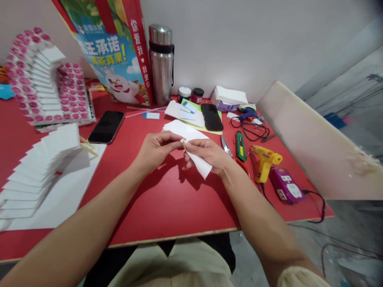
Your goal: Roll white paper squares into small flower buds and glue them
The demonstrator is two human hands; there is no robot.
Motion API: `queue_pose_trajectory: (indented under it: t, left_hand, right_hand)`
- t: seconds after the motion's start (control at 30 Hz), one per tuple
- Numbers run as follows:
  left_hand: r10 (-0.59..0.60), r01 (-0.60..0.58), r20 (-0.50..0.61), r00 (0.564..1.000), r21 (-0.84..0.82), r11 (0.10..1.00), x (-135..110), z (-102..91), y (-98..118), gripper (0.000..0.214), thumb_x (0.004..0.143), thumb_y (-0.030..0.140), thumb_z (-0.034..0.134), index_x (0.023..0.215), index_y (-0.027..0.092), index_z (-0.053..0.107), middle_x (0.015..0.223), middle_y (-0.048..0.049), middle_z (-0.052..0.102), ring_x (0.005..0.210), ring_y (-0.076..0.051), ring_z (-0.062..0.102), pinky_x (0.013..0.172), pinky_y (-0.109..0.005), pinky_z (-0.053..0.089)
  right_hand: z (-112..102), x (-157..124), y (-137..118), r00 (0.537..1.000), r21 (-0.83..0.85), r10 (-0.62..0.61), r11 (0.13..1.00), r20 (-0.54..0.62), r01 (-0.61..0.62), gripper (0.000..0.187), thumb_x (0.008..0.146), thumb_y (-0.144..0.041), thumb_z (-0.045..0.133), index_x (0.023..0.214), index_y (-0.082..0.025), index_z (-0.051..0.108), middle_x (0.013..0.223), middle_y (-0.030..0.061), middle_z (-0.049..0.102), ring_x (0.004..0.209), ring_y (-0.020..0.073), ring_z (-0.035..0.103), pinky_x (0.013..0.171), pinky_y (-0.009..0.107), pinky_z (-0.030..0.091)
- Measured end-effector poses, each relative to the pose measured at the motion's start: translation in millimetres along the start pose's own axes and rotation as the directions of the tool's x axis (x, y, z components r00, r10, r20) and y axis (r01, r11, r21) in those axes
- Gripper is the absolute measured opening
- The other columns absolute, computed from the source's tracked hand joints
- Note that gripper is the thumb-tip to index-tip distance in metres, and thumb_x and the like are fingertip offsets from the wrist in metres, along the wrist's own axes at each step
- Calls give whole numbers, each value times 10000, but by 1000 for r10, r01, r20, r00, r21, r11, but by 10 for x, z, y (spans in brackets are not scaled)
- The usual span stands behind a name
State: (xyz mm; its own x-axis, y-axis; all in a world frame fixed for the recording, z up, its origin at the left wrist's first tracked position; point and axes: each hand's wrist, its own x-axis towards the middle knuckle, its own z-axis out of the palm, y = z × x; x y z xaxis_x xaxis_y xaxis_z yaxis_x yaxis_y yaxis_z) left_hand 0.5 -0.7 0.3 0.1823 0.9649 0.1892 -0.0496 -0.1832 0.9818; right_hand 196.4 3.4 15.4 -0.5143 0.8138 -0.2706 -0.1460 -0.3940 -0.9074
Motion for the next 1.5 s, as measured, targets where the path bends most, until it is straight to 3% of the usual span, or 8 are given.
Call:
queue_pose_trajectory:
  t: [0.27, 0.37, 0.5, 0.73, 1.0, 1.17, 1.33, 1.5]
  left_hand:
    - [-58, 47, -156, 986, -72, 996, -40, 140, -33, 199, 743, 304, 856, 888, 172, 823, 881, -66, 804, 842, -211, 727, 827, -347, 574]
    - [13, -15, -220, 975, -4, 1000, -65, 201, -63, 153, 787, 279, 817, 909, 187, 828, 923, -65, 804, 881, -213, 731, 854, -353, 574]
    - [195, -152, -257, 947, 177, 972, -94, 236, -72, 110, 845, 251, 753, 914, 210, 829, 914, -56, 786, 879, -205, 717, 840, -348, 571]
    - [465, -356, -151, 872, 457, 815, -160, 262, -74, 210, 943, 218, 645, 1057, 242, 819, 983, -68, 772, 966, -209, 694, 926, -367, 545]
    - [84, -80, -112, 990, 37, 996, -57, 133, -21, 158, 847, 320, 785, 953, 215, 837, 864, -48, 756, 757, -175, 675, 754, -322, 563]
    - [219, -200, -89, 972, 180, 963, -51, 133, -43, 156, 903, 276, 714, 991, 256, 840, 828, -32, 714, 774, -172, 654, 776, -321, 536]
    - [318, -265, -155, 935, 289, 920, -90, 148, -6, 168, 947, 256, 656, 989, 267, 818, 952, -41, 729, 932, -200, 657, 883, -345, 519]
    - [272, -220, -171, 947, 271, 937, -76, 112, 4, 159, 944, 284, 664, 999, 248, 808, 982, -41, 740, 898, -192, 671, 887, -344, 540]
  right_hand:
    - [200, -45, 83, 855, -527, -401, 829, -330, 185, 316, 840, -476, 762, 730, -185, 709, 579, 10, 659, 507, 148, 589, 490, 265, 430]
    - [251, -50, 150, 719, -787, -642, 576, -267, 222, 258, 913, -376, 672, 738, -197, 731, 642, 16, 678, 594, 149, 577, 580, 284, 423]
    - [263, -53, 202, 677, -873, -725, 404, -125, 273, 262, 978, -342, 599, 812, -202, 746, 735, 30, 727, 672, 160, 622, 663, 295, 442]
    - [282, -82, 161, 703, -824, -689, 493, -175, 279, 291, 996, -345, 575, 779, -214, 719, 727, 33, 732, 667, 171, 656, 689, 299, 483]
    - [160, -100, 94, 782, -766, -620, 537, -73, 354, 260, 993, -411, 601, 933, -232, 780, 785, 33, 743, 707, 184, 696, 743, 314, 537]
    - [182, -98, 102, 783, -759, -615, 551, -90, 346, 261, 975, -439, 637, 893, -236, 778, 771, 32, 734, 718, 183, 691, 819, 331, 539]
    - [191, -42, -5, 974, -82, -186, 981, -131, 176, 509, 928, -674, 591, 1036, -192, 714, 849, 76, 751, 697, 216, 729, 718, 377, 618]
    - [124, 7, -61, 996, 239, 67, 968, 65, -81, 424, 1052, -529, 450, 1019, -162, 660, 783, 50, 715, 615, 160, 666, 697, 384, 655]
